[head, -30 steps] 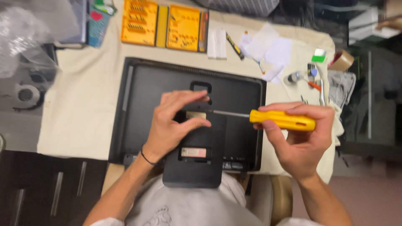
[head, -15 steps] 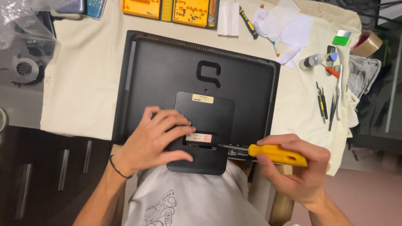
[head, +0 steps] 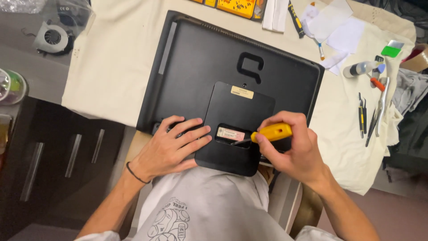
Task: The person uses a yellow screwdriver to remove screws from the back of a black computer monitor resting on their lap. They systematically unscrew fasteners from the central panel and the top edge, placing the removed screws into a yellow screwdriver bit case on the table.
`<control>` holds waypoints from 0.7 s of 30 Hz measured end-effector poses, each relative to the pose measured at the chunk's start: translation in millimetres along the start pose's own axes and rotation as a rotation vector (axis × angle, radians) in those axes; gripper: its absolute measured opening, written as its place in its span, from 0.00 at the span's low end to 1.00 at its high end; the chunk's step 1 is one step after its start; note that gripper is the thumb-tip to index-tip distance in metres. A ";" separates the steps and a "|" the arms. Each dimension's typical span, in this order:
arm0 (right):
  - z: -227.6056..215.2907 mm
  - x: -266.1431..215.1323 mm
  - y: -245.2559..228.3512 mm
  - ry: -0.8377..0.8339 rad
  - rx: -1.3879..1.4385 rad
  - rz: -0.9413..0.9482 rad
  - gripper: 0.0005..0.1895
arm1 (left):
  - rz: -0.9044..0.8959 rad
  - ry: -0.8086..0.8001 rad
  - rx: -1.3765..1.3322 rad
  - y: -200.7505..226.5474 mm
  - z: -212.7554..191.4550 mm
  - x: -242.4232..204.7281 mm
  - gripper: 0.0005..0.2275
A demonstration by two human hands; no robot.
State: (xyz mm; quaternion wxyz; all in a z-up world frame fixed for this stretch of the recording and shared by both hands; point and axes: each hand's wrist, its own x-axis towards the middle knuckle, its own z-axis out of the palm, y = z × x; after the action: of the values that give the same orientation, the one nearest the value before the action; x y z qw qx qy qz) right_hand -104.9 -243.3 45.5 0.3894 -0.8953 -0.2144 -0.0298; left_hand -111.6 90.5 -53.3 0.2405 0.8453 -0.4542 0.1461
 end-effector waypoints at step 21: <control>44.5 5.2 0.8 0.104 -0.023 -0.019 0.19 | 0.138 0.438 0.160 13.4 22.4 -2.2 0.15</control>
State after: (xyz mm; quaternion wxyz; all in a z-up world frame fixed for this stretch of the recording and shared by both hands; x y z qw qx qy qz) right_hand -105.0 -210.2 15.2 0.3895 -0.8948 -0.2020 -0.0826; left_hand -123.4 73.6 -69.5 0.2549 0.7769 -0.4347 0.3775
